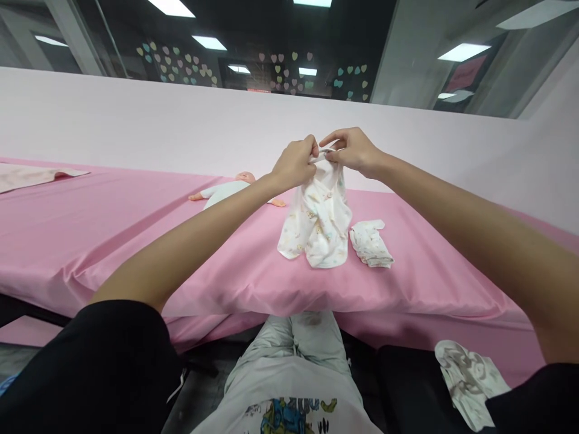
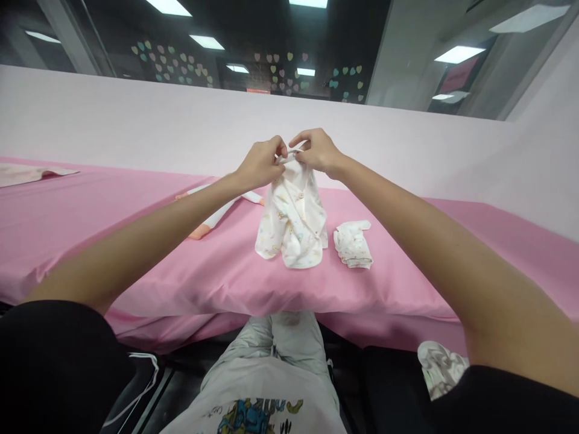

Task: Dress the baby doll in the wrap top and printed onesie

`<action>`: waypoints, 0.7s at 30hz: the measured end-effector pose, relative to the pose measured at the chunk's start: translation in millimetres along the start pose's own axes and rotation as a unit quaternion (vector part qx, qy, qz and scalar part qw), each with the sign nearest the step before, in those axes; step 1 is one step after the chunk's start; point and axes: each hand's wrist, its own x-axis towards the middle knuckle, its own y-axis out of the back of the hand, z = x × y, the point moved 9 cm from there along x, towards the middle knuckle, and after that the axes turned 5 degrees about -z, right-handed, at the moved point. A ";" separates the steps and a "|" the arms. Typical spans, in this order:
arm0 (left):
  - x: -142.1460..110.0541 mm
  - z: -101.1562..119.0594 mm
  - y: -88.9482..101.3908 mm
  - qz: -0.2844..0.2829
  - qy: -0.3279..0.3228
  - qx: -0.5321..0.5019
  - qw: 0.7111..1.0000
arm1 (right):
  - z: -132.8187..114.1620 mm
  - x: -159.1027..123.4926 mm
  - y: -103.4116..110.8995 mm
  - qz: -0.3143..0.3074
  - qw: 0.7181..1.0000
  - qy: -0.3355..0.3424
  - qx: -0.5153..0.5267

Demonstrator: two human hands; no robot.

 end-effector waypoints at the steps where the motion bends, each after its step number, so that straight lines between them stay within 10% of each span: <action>1: 1.2 -3.8 1.5 0.002 0.003 0.009 1.000 | 1.2 -1.6 3.1 0.010 1.000 -0.006 -0.006; 12: -1.5 -43.5 5.4 -0.027 0.146 -0.101 0.984 | 12.9 -10.0 -8.1 -0.078 0.991 -0.059 -0.093; 21: -3.8 -46.7 20.7 -0.022 0.122 0.058 0.991 | 55.1 -28.9 -36.6 -0.203 0.891 -0.134 -0.384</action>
